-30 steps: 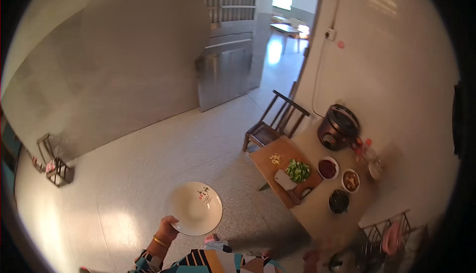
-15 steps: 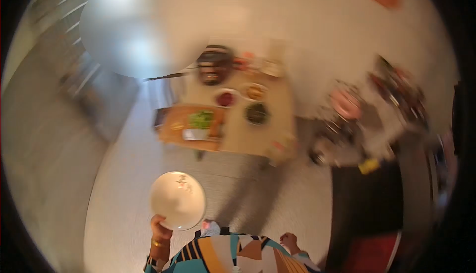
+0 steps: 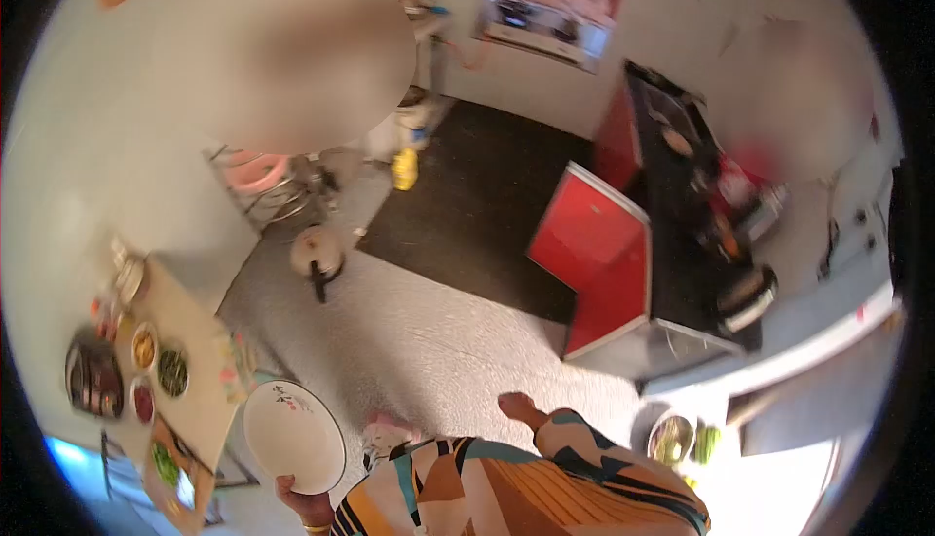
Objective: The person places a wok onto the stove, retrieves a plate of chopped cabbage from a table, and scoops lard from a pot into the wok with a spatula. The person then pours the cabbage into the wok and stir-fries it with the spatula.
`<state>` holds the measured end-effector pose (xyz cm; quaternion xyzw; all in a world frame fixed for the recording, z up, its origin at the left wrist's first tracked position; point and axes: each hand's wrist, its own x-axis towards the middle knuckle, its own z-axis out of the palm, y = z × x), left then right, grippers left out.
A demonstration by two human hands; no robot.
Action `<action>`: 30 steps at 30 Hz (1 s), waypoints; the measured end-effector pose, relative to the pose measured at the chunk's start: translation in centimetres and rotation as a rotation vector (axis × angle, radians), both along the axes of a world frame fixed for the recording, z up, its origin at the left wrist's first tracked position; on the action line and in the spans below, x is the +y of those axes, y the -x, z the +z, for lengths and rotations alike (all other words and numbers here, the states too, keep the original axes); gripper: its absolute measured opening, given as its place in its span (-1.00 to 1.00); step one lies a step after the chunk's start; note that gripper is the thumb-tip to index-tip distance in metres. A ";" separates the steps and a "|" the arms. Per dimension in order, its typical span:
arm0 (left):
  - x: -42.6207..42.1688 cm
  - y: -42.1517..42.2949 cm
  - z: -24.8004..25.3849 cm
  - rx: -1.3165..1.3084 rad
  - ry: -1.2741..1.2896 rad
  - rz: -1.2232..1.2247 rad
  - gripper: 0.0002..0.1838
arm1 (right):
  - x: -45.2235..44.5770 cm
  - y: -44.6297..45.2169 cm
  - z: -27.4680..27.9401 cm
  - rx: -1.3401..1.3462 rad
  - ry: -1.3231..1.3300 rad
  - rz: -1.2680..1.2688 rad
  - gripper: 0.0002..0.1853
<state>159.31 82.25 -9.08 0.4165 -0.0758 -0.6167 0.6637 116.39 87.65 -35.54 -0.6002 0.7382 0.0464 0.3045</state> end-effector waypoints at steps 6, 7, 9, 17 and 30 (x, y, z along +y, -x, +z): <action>-11.7 5.1 -1.0 -0.252 0.029 -0.214 -0.51 | 2.5 1.8 2.4 -0.002 -0.088 -0.219 -0.77; -13.7 6.5 -0.8 -0.255 0.046 -0.245 -0.50 | 3.0 2.4 2.3 0.008 -0.136 -0.247 -0.76; -18.1 9.0 -0.2 -0.046 0.090 -0.369 -0.48 | 4.8 3.5 0.3 -0.020 -0.239 -0.461 -0.74; -35.4 16.4 -1.6 0.112 0.174 -0.522 -0.51 | 0.9 8.9 -2.1 -0.147 -0.300 -0.682 -0.73; -45.9 26.6 -1.9 0.208 0.047 -0.628 -0.54 | -34.7 15.1 3.1 -0.567 0.030 -0.309 -0.72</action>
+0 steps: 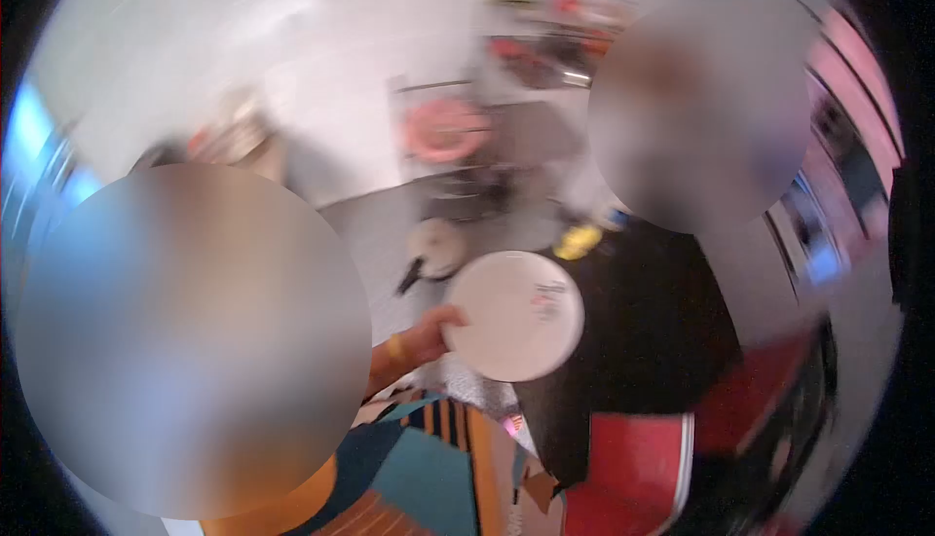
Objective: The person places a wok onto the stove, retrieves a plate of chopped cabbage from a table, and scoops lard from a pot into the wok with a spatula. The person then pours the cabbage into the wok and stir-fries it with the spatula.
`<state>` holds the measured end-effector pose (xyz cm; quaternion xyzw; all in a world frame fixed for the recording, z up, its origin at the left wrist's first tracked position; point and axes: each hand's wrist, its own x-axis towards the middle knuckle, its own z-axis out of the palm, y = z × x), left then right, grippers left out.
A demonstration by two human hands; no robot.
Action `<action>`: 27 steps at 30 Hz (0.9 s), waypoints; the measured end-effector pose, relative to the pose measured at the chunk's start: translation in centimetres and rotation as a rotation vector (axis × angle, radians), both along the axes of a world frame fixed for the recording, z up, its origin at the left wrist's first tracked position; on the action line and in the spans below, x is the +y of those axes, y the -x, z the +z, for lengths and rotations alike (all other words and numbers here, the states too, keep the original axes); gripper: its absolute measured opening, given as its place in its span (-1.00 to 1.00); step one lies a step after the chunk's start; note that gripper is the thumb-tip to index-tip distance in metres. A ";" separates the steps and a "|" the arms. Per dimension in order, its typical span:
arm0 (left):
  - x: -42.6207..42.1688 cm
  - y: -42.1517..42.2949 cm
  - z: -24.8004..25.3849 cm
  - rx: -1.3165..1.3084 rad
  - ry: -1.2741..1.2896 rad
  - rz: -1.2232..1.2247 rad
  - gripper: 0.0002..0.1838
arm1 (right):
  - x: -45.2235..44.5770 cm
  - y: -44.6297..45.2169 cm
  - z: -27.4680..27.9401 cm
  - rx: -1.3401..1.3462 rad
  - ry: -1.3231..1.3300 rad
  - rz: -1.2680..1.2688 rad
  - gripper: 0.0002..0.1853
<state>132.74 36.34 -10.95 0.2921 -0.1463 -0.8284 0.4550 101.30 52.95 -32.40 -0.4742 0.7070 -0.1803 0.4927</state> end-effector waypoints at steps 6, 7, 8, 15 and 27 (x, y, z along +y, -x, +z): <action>4.5 2.2 4.8 0.001 -0.007 0.392 -0.51 | -9.3 13.3 1.6 0.089 -0.096 0.217 -0.72; 5.7 2.3 6.0 0.011 0.002 0.483 -0.49 | -10.9 14.6 1.8 0.100 -0.103 0.238 -0.72; 7.1 2.7 6.9 0.018 0.016 0.557 -0.46 | -12.2 15.6 1.8 0.112 -0.106 0.255 -0.72; 12.7 3.8 5.0 0.089 -0.037 0.835 -0.42 | -17.7 18.5 0.7 0.114 -0.128 0.398 -0.71; 16.0 -1.3 -0.5 -0.199 0.101 1.163 -0.83 | -19.0 6.8 -6.0 0.062 0.128 0.962 -0.70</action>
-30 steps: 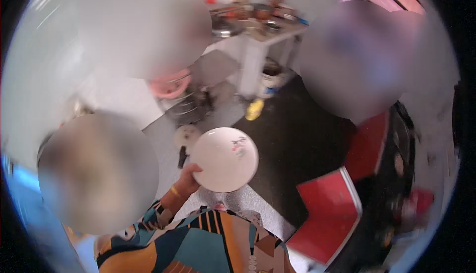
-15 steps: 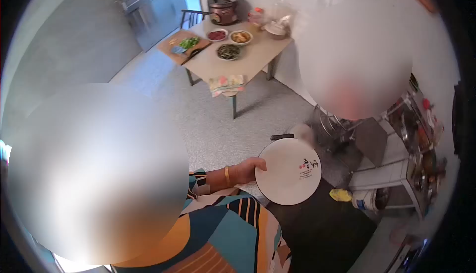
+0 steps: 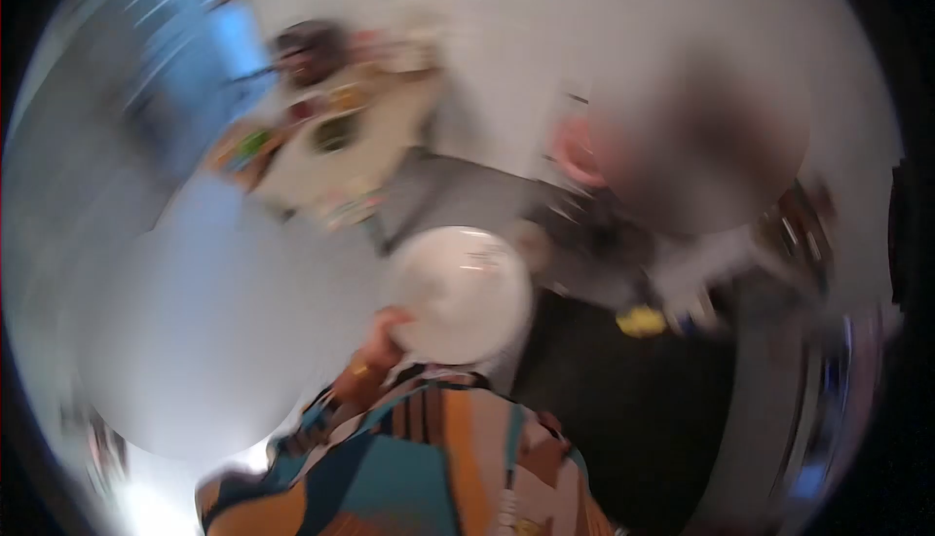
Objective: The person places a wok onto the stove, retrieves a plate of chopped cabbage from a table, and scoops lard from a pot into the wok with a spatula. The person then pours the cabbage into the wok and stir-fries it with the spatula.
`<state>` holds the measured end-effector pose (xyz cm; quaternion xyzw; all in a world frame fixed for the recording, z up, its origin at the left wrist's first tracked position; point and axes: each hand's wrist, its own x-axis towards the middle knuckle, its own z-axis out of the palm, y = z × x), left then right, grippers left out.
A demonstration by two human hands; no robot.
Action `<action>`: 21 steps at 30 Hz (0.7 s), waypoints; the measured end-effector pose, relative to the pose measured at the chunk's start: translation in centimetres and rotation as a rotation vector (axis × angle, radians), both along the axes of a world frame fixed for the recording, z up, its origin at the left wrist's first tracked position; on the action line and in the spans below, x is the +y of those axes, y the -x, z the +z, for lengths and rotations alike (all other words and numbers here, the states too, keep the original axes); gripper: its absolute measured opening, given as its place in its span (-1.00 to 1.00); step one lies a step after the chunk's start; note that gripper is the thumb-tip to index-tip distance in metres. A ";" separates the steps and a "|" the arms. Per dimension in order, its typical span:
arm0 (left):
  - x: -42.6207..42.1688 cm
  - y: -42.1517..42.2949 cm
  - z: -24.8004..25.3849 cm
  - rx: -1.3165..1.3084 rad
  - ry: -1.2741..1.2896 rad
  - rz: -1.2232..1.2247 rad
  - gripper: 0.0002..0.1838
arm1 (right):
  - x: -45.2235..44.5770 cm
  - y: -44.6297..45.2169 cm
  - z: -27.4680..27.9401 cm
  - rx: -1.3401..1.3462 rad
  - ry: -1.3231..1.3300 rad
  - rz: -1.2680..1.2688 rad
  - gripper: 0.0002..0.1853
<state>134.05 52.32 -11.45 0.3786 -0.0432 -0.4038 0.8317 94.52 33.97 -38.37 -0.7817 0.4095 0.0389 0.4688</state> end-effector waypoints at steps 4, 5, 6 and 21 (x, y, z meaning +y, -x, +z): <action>-1.8 -2.0 2.0 0.033 -0.088 -0.146 -0.57 | 5.2 -0.7 -1.7 0.016 0.162 -0.148 -0.76; -1.8 -3.6 0.4 0.050 -0.060 -0.200 -0.49 | 7.1 0.8 -5.9 0.098 0.409 -0.132 -0.80; -2.8 -4.0 1.1 -0.050 -0.103 -0.162 -0.51 | 8.2 0.6 -2.7 0.230 0.229 -0.237 -0.81; -24.5 -2.1 -3.2 -0.089 -0.241 -1.014 -0.44 | 33.5 -4.8 2.7 0.542 -0.232 -1.658 -0.78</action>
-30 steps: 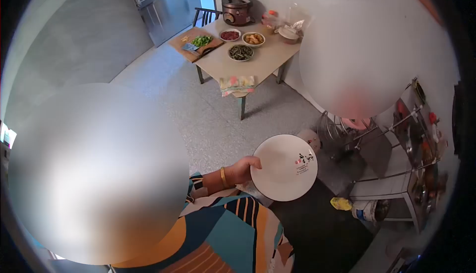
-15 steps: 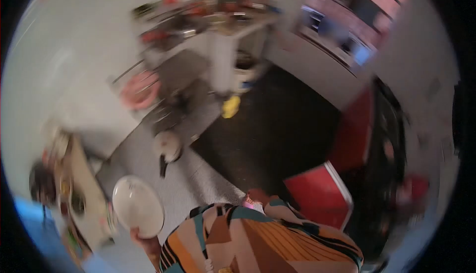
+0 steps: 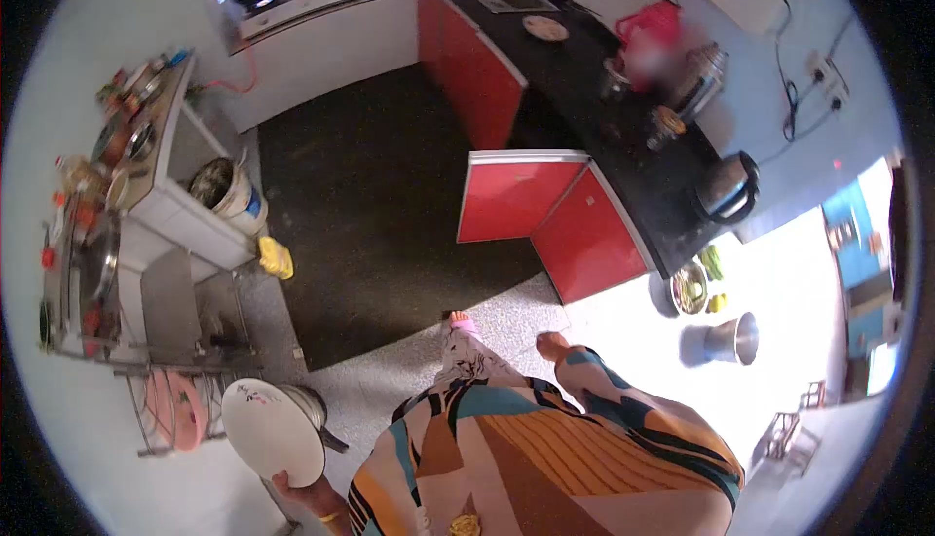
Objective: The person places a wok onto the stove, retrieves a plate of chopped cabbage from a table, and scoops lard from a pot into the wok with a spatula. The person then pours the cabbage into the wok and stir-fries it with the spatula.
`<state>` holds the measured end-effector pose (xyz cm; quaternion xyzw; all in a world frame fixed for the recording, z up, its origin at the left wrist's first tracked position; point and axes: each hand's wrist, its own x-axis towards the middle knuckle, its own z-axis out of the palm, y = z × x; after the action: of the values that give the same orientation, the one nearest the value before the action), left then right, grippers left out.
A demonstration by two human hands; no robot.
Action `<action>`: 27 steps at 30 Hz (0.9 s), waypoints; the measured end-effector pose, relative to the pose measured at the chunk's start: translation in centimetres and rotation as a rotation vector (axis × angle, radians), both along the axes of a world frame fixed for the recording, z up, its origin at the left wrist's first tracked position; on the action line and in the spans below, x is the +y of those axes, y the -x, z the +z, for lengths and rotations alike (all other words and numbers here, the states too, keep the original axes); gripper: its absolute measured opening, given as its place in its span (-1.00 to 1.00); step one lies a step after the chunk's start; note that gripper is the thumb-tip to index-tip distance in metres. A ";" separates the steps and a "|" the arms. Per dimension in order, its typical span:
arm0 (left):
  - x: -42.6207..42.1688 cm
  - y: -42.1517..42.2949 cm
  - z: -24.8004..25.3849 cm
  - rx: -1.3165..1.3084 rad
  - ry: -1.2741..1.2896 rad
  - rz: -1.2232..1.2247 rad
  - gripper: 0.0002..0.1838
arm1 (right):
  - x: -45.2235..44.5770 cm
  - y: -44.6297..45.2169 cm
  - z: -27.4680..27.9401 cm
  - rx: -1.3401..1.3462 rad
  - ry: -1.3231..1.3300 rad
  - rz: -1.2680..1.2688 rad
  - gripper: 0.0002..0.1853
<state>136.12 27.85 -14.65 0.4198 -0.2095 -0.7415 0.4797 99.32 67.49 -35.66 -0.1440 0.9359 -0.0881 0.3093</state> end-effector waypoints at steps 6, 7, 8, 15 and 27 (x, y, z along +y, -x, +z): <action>-4.6 13.9 3.0 0.017 0.124 -0.236 -0.44 | 7.9 -7.7 -0.8 -0.124 -0.194 0.236 -0.77; -5.3 15.9 3.1 0.088 0.101 -0.273 -0.43 | 8.0 -6.4 -1.8 -0.156 -0.168 0.206 -0.78; -5.8 17.7 3.2 0.149 0.069 -0.307 -0.43 | 7.7 -4.1 -2.9 -0.184 -0.144 0.202 -0.78; -12.0 27.9 6.9 0.352 -0.064 -0.409 -0.40 | -5.4 16.7 -6.8 -0.234 0.054 0.330 -0.79; -21.9 37.7 6.9 0.276 0.004 -0.119 -0.36 | -49.3 36.3 11.7 0.056 0.888 0.435 -0.90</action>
<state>98.43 5.98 -7.78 0.2997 -0.1675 -0.8188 0.4600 62.99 18.22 -23.96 -0.4564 0.7640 -0.4079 0.2041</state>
